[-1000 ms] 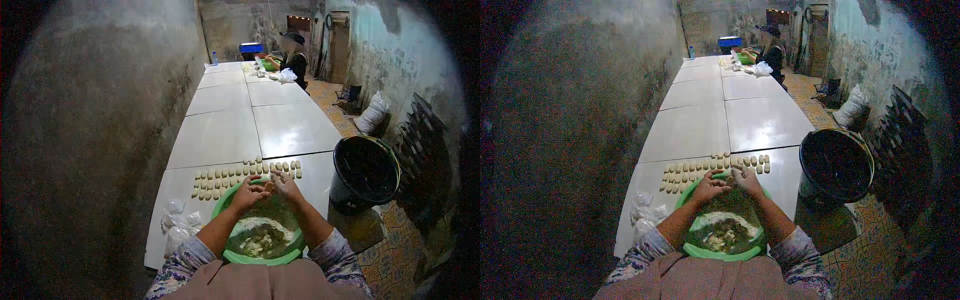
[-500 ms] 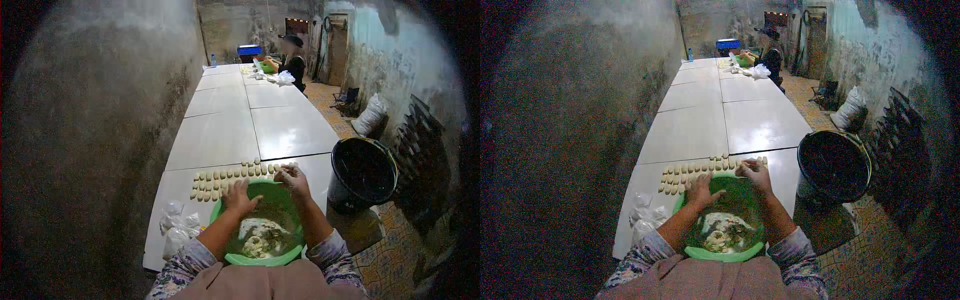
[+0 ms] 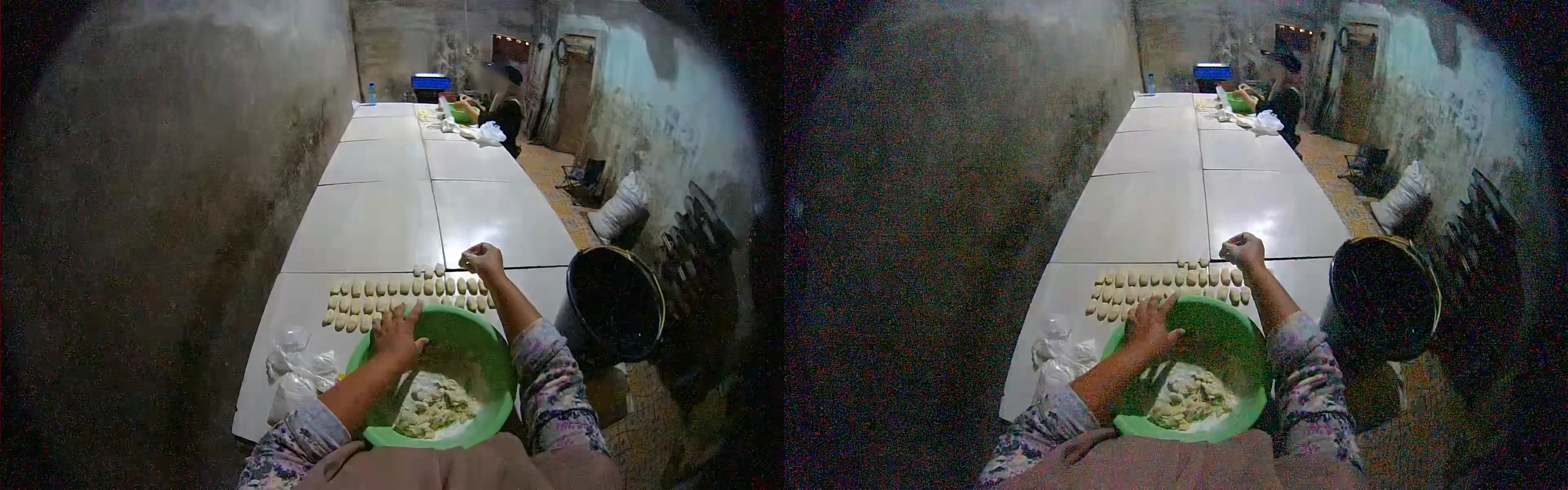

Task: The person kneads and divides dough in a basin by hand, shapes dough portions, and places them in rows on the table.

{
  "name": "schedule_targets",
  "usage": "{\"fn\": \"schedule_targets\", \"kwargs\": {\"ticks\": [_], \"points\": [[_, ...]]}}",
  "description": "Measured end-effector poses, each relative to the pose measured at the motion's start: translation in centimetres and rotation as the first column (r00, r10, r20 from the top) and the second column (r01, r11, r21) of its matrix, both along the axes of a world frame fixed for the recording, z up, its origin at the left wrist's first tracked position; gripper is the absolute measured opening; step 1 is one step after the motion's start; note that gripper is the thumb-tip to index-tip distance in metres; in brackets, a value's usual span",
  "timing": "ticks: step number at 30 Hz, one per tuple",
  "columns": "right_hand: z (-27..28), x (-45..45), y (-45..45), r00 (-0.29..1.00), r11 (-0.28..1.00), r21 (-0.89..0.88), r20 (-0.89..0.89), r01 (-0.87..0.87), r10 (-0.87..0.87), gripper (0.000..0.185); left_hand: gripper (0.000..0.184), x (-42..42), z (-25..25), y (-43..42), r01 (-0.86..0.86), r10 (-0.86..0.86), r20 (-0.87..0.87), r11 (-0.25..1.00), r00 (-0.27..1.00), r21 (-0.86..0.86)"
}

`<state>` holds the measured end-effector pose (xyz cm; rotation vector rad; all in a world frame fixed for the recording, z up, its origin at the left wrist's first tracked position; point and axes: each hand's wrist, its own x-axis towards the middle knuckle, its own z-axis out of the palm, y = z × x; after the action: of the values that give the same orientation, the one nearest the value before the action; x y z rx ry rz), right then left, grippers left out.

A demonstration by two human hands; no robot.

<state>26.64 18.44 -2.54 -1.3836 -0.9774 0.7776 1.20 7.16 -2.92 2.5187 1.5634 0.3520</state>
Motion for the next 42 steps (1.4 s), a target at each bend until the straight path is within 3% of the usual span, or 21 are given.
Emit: {"fn": "schedule_targets", "kwargs": {"ticks": [2,4,7,8,9,11,14,17,18,20,21,22,24,25,28,29,33,36,38,40,42], "points": [[-2.3,1.1,3.4,0.977,0.985,-0.078,0.135,-0.153,0.163,0.011,0.079,-0.3,-1.3,0.6,0.024,-0.024,0.056,1.0,0.998,0.004],[-2.5,-0.1,5.5,0.926,0.984,-0.079,0.334,-0.16,0.177,0.011,0.08,0.0,-1.2,0.2,0.009,-0.012,0.035,0.996,0.999,0.085],[-2.4,-2.7,7.9,0.75,0.983,-0.103,0.636,-0.149,0.18,0.01,0.079,0.1,-0.8,0.2,0.011,-0.011,0.025,1.0,1.0,0.023],[-4.0,-3.5,9.6,0.84,0.981,-0.108,0.507,-0.161,0.194,0.01,0.079,0.2,-0.8,0.2,-0.002,0.001,-0.026,1.0,1.0,-0.016],[-4.6,-4.0,10.5,0.804,0.967,-0.137,0.537,-0.216,0.256,0.011,0.079,0.2,-1.0,0.2,-0.004,0.004,-0.008,0.997,1.0,0.081],[-5.8,-5.2,12.4,0.747,0.945,-0.238,0.58,-0.225,0.324,0.021,0.079,0.3,-1.5,0.3,-0.015,0.017,-0.028,0.997,0.999,0.069],[-5.1,-7.5,11.2,0.665,0.943,-0.207,0.669,-0.26,0.33,0.019,0.079,0.2,-0.8,0.3,-0.001,0.001,-0.045,1.0,0.999,0.016],[-4.4,-8.2,10.2,0.77,0.824,-0.429,0.355,-0.37,0.53,0.012,0.08,0.6,-0.9,0.3,-0.013,0.013,-0.043,1.0,0.999,-0.02],[-4.4,-8.3,10.2,0.771,0.825,-0.428,0.356,-0.369,0.529,0.012,0.079,0.7,-0.8,0.3,-0.014,0.014,-0.021,1.0,1.0,-0.024],[-4.5,-8.4,10.1,0.45,0.865,-0.377,0.743,-0.331,0.496,0.016,0.079,0.9,-0.6,0.0,-0.016,0.017,0.023,0.999,1.0,-0.035],[-5.1,-8.4,10.9,0.385,0.85,-0.455,0.758,-0.265,0.526,0.02,0.077,1.0,-1.4,0.1,-0.022,0.022,0.038,1.0,0.999,0.003],[-5.9,-8.4,11.3,0.389,0.851,-0.452,0.757,-0.267,0.525,0.02,0.077,0.9,-1.2,0.1,-0.022,0.022,0.033,1.0,0.999,0.005],[-7.9,-7.9,11.9,0.642,0.927,-0.238,0.67,-0.289,0.372,0.022,0.076,0.8,-0.8,0.2,-0.02,0.02,0.014,1.0,1.0,-0.012],[-8.6,-7.5,12.6,0.3,0.919,-0.096,0.928,-0.383,0.222,0.019,0.076,0.9,-0.7,0.1,-0.016,0.016,0.007,1.0,1.0,-0.022],[-5.5,-8.0,9.8,0.257,0.941,-0.048,0.956,-0.335,0.141,0.019,0.075,1.0,-0.8,0.1,-0.025,0.025,-0.014,0.999,1.0,-0.023],[-5.2,-8.0,9.8,0.245,0.945,-0.118,0.949,-0.306,0.198,0.023,0.076,0.9,-0.8,0.1,-0.028,0.027,0.019,1.0,0.999,0.008],[-7.0,-7.8,10.9,0.275,0.952,-0.158,0.933,-0.262,0.231,0.022,0.077,0.8,-1.5,0.5,-0.015,0.016,0.046,1.0,0.999,-0.02],[-8.1,-7.5,11.5,0.278,0.946,-0.199,0.922,-0.255,0.269,0.018,0.079,0.7,-2.1,0.5,-0.011,0.008,0.051,0.998,0.999,0.064],[-9.5,-7.6,12.1,0.197,0.968,-0.147,0.963,-0.201,0.187,0.021,0.08,0.8,-2.0,0.5,-0.01,0.005,0.056,0.996,0.998,0.089],[-4.8,-8.6,8.7,0.058,0.944,-0.258,0.96,-0.204,0.275,0.026,0.08,0.8,-2.1,0.4,-0.001,-0.003,0.057,0.998,0.998,0.061],[-4.9,-8.4,8.7,0.01,0.929,-0.297,0.952,-0.22,0.306,0.027,0.08,0.8,-1.9,0.6,0.012,-0.013,0.066,1.0,0.998,0.012]]}}
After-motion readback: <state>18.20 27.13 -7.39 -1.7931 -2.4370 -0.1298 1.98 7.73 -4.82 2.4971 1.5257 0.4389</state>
